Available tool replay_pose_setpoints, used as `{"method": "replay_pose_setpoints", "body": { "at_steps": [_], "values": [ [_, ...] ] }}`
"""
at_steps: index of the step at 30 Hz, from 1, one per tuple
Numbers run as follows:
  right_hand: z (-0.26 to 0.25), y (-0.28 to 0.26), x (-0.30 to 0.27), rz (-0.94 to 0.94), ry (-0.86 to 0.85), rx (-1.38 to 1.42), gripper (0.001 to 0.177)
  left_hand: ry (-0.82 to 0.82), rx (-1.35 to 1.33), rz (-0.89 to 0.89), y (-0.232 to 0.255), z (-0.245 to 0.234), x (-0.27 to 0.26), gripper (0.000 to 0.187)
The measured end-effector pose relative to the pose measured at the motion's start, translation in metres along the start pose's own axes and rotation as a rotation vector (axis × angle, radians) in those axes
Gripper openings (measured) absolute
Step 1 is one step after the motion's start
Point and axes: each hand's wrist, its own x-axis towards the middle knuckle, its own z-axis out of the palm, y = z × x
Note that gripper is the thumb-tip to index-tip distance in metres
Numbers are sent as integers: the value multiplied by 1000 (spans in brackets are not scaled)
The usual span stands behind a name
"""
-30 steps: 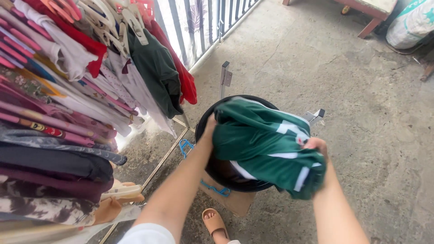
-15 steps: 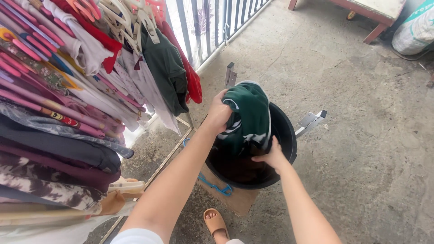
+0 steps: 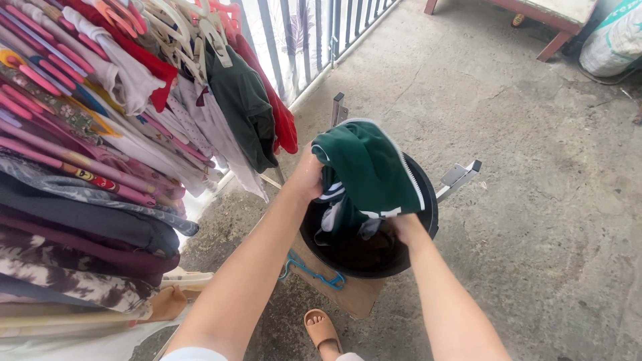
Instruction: Hanging wet clothes on a rack to dry.
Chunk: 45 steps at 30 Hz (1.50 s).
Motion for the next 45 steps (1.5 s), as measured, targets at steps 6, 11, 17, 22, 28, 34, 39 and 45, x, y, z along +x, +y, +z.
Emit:
{"method": "replay_pose_setpoints", "body": {
  "at_steps": [6, 11, 17, 22, 28, 34, 39, 45],
  "values": [
    [-44, -66, -52, -213, -55, 750, 26, 286, 738, -43, -40, -64, 16, 59],
    [-35, -156, -131, -426, -46, 189, 26, 172, 1436, -112, -99, -105, 14, 108],
    [32, -193, -181, -385, -139, -450, 26, -254, 1411, 251, -71, 19, 6, 114],
    [15, -145, -138, -506, -287, -131, 27, -366, 1264, -131, -54, -2, 29, 35],
    [26, -84, -121, -321, -410, -419, 48, -161, 484, -28, -3, -8, 9, 15],
    [8, -24, -57, -484, -251, -938, 29, 5, 271, 10, 22, -22, -4, 13],
    [12, -69, -95, -78, 42, -171, 50, 169, 731, -1, 12, -27, -10, 18],
    [39, -60, -93, -811, -56, -520, 94, -263, 911, 14, -52, 19, -17, 37]
  ]
}}
